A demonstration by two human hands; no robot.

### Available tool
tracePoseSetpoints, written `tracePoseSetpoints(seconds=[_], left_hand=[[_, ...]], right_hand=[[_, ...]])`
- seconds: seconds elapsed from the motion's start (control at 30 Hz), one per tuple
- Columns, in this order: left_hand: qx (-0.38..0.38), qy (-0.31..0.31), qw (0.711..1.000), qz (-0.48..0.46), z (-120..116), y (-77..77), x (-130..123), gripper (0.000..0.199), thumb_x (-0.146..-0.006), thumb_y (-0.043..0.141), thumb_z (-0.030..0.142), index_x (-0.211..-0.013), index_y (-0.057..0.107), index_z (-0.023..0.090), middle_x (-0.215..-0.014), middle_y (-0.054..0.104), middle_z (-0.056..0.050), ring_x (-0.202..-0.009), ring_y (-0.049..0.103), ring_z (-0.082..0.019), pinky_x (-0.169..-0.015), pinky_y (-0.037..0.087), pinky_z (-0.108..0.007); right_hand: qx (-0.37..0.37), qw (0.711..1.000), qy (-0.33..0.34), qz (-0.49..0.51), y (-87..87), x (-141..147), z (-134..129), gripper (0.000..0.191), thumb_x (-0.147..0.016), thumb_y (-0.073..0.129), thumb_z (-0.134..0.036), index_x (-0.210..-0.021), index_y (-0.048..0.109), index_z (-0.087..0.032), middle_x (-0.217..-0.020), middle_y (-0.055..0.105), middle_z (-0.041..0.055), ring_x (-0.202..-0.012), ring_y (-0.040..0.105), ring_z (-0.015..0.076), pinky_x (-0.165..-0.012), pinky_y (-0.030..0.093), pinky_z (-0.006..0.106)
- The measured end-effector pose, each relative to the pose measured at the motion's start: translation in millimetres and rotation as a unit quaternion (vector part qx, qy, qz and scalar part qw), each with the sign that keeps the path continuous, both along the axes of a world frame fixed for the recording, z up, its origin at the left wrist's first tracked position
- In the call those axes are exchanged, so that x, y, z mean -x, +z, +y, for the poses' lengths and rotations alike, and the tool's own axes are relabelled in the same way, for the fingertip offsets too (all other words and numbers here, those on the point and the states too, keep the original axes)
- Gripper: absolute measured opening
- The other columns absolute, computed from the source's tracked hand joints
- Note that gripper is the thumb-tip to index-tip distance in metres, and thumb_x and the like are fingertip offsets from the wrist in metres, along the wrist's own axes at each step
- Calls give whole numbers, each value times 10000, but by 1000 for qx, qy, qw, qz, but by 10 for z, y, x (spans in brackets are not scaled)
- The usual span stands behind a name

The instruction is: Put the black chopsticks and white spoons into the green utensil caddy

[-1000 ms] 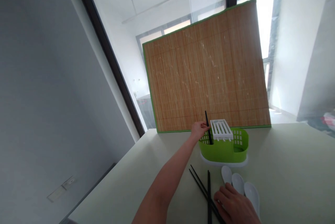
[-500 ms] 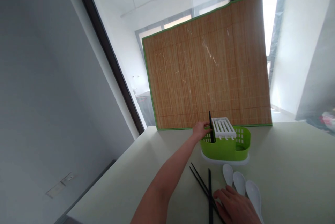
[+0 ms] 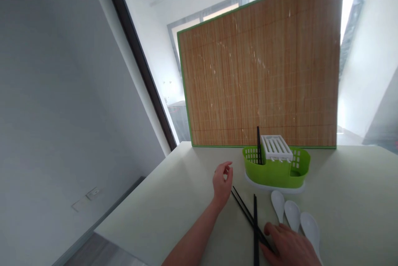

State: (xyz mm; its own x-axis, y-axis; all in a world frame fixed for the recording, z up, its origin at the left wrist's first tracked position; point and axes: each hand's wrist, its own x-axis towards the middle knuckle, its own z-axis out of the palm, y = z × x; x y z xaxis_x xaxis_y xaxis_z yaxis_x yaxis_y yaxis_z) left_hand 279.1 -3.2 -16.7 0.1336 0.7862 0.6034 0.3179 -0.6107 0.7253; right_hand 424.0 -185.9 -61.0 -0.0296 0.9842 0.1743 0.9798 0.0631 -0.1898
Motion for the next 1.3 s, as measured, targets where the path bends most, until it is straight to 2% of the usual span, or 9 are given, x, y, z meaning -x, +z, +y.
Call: tracePoseSetpoints(seconds=[0.1,0.2,0.57,0.77,0.87,0.97,1.1,1.2,1.3], left_hand=[[95,-16,995,13,-167,-277,181,293,-894,439,390,-1037,597,189,-616,482,49,-565,459,-99,-565,377,-204],[135,-45,989,36,-238,-380,200,292,-891,432,413,-1009,587,196,-539,388,78,-516,415,-96,-518,316,-198],[124,-77,980,138,-367,-394,115,247,-905,405,389,-832,562,212,-512,460,64,-477,425,-104,-512,292,-215],[117,-33,988,96,-336,-372,148,362,-904,410,433,-675,539,184,-551,505,37,-523,481,-101,-551,357,-221],[178,-99,979,16,-320,-300,138,375,-880,451,470,-745,601,154,-618,554,13,-530,503,-97,-505,383,-213],[255,-214,939,-88,-333,-140,113,415,-843,507,487,-1010,639,131,-834,629,-50,-583,533,-103,-424,387,-193],[295,-305,890,-168,-390,146,117,398,-814,581,441,-1056,645,131,-963,648,-96,-576,543,-88,-379,373,-168],[300,-303,886,-181,-427,348,150,310,-780,637,399,-853,680,102,-786,664,-74,-499,532,-80,-379,385,-172],[283,-261,907,-169,-443,507,188,267,-732,691,359,-749,685,93,-664,656,-53,-457,530,-83,-408,420,-189]], right_hand=[[29,999,-18,-17,17,49,18,182,-806,509,-343,-889,624,-228,-793,709,79,-741,682,287,-584,442,343],[31,998,-32,-44,31,83,45,189,-820,486,-330,-881,633,-229,-775,711,87,-732,680,295,-587,446,359],[41,995,-43,-77,42,133,211,209,-805,449,-154,-905,631,-176,-730,727,103,-700,696,324,-519,376,348],[24,995,-92,-6,269,82,295,165,-843,435,-239,-765,577,-212,-703,711,77,-683,681,309,-509,262,315],[11,994,-97,52,439,32,371,141,-823,460,-262,-745,571,-222,-639,678,39,-637,645,266,-521,229,303],[3,987,-45,156,520,-8,492,92,-786,501,-254,-741,575,-223,-564,600,-21,-560,558,177,-521,241,278],[35,937,59,342,461,-42,677,116,-800,510,-296,-732,542,-207,-513,413,-79,-496,386,111,-486,247,246],[43,901,114,416,451,-22,753,131,-824,495,-305,-761,534,-197,-545,367,-85,-507,338,101,-472,243,235],[14,911,127,393,534,46,772,91,-816,515,-262,-825,568,-189,-543,386,-87,-509,357,100,-485,260,229]])
